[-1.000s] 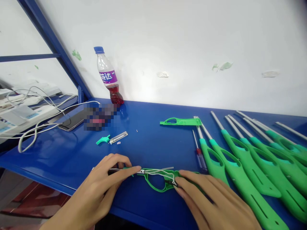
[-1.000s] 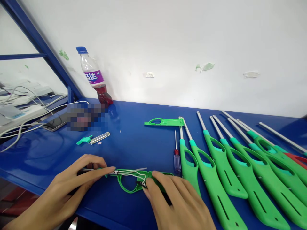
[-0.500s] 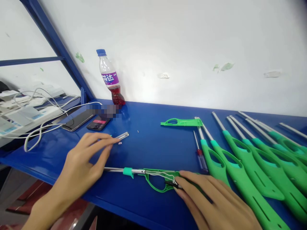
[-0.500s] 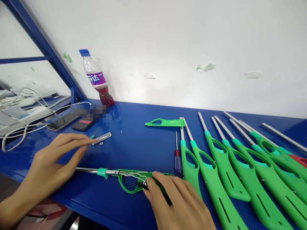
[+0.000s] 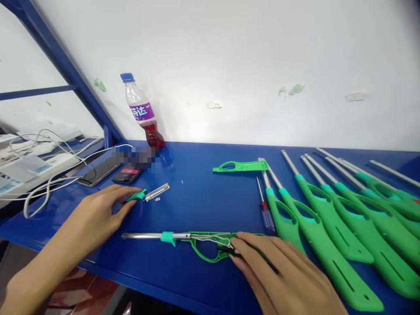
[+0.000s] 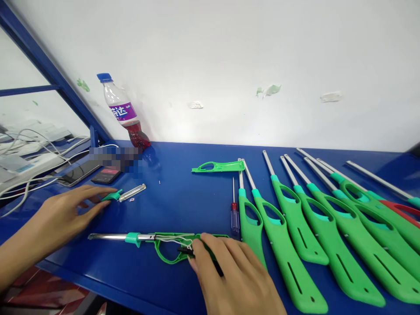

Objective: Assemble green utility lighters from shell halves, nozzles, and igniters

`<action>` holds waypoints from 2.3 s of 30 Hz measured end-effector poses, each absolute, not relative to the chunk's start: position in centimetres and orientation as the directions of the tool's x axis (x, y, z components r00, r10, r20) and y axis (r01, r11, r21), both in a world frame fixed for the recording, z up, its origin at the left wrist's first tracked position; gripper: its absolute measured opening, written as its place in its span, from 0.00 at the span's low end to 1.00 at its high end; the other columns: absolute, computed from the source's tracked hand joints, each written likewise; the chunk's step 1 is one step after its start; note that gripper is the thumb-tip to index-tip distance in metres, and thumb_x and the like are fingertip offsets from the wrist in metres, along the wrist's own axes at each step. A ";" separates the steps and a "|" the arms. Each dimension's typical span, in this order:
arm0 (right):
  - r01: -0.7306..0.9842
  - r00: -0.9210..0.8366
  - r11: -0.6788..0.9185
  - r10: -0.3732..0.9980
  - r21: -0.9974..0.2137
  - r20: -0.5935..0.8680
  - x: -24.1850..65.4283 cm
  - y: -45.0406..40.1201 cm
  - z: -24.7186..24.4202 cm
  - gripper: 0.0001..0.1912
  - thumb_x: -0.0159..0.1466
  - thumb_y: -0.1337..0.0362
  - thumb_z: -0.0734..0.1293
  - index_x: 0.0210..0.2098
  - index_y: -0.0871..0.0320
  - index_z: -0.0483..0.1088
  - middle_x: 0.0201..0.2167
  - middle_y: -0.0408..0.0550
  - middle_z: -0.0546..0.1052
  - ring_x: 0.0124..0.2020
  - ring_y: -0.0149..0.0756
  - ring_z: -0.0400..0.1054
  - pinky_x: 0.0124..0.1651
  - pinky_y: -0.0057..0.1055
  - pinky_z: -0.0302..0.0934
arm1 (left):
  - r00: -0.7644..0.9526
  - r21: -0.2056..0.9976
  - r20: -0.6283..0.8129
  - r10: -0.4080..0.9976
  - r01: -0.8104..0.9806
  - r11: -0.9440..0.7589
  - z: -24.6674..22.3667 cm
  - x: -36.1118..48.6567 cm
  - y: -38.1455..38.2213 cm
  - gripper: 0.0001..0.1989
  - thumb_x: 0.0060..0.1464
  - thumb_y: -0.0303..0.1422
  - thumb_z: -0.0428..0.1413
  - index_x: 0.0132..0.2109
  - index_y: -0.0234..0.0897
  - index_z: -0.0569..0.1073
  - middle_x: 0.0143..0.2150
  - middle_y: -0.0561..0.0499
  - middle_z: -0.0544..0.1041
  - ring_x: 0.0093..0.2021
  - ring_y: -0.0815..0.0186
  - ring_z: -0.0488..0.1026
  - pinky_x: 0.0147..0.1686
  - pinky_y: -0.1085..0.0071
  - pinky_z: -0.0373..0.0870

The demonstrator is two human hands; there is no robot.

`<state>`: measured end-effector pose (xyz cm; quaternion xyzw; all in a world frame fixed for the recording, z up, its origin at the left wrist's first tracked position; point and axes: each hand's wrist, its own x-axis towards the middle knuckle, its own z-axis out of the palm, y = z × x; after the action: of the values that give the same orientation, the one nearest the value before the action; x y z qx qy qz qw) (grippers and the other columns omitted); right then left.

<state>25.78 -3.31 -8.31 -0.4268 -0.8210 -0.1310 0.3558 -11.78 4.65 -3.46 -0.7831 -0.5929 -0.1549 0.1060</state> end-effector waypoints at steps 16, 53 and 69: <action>0.778 -0.413 0.622 0.608 -0.084 0.678 26.4 -3.4 -8.6 0.11 0.77 0.67 0.64 0.51 0.56 0.78 0.48 0.44 0.84 0.45 0.37 0.80 0.51 0.34 0.72 | 0.349 0.206 0.528 0.774 0.832 -0.516 -1.5 -5.3 -0.4 0.10 0.73 0.42 0.55 0.53 0.51 0.79 0.49 0.59 0.82 0.45 0.66 0.82 0.47 0.74 0.78; 0.803 -0.405 0.592 0.620 -0.062 0.672 26.4 -3.2 -8.0 0.15 0.78 0.66 0.60 0.49 0.49 0.79 0.54 0.44 0.83 0.43 0.36 0.83 0.43 0.31 0.79 | 0.544 0.249 0.513 0.664 0.646 -0.722 -6.0 1.3 -1.0 0.13 0.71 0.19 0.50 0.51 0.38 0.76 0.41 0.49 0.79 0.37 0.62 0.71 0.41 0.63 0.74; 0.812 -0.360 0.573 0.641 -0.110 0.678 26.5 -3.3 -8.3 0.14 0.77 0.67 0.61 0.48 0.49 0.80 0.53 0.39 0.83 0.40 0.33 0.82 0.42 0.29 0.77 | 0.455 0.415 0.543 0.706 0.585 -0.697 -5.6 1.5 -1.1 0.16 0.69 0.17 0.50 0.51 0.40 0.78 0.42 0.50 0.78 0.38 0.67 0.74 0.40 0.72 0.75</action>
<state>26.46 -3.34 -8.32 -0.4454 -0.8154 -0.1229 0.3487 1.50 -1.09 -5.60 -0.8487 -0.3801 -0.3579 -0.0843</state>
